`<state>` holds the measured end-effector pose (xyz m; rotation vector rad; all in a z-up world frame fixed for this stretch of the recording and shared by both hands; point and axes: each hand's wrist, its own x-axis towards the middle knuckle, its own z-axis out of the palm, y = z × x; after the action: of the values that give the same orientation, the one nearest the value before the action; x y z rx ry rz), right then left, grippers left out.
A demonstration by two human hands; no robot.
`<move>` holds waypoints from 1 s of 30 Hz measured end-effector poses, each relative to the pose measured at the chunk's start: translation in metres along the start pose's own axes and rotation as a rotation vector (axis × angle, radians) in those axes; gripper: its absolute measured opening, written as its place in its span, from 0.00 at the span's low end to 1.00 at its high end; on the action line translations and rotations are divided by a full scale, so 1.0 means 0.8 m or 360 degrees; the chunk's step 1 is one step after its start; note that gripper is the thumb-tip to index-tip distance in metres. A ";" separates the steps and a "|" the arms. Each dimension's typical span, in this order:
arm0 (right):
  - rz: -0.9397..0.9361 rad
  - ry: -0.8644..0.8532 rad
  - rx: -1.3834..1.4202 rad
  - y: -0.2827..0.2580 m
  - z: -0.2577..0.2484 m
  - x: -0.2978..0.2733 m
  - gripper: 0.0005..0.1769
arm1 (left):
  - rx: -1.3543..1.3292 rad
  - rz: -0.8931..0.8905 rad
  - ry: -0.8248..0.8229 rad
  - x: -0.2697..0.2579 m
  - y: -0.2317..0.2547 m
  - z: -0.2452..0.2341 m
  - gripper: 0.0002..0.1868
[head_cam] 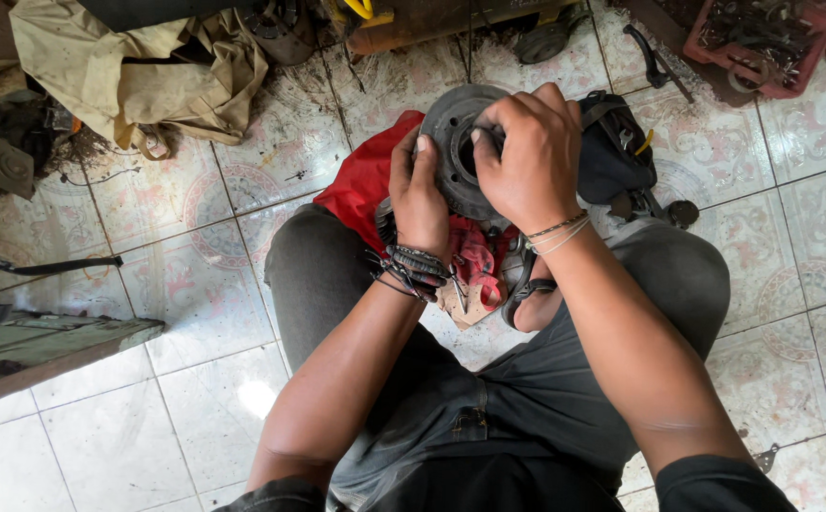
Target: The person sits on the floor and cleans a circular metal mechanical part using a metal rod and a cloth. They scrape the inner surface with the rod and wipe the part with the cloth.
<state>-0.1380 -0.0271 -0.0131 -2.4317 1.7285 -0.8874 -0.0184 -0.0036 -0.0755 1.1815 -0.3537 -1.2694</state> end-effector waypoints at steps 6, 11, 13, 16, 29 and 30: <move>-0.0176 -0.0226 0.0286 0.003 -0.012 0.001 0.04 | 0.0141 0.0118 -0.0053 0.010 -0.012 -0.009 0.23; -0.0389 -0.0061 -0.0102 0.001 -0.019 0.006 0.08 | 0.0216 0.0225 -0.0120 0.013 -0.011 -0.013 0.23; -0.0491 -0.0069 -0.0012 0.001 -0.022 0.006 0.07 | 0.0220 0.0208 -0.0084 0.014 -0.013 -0.014 0.23; -0.0606 -0.0047 -0.0062 0.001 -0.023 0.009 0.03 | 0.0180 0.0108 -0.0085 0.018 -0.011 -0.019 0.20; -0.0551 -0.0084 -0.0077 0.010 -0.014 0.007 0.06 | 0.0057 -0.0205 -0.0044 0.010 0.002 -0.014 0.16; -0.0588 -0.0100 0.0038 0.012 -0.010 0.006 0.05 | 0.0054 -0.0222 -0.0048 0.009 0.004 -0.012 0.15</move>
<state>-0.1487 -0.0325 -0.0075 -2.7792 1.2602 -0.8380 -0.0067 -0.0057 -0.0800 1.2338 -0.3205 -1.4080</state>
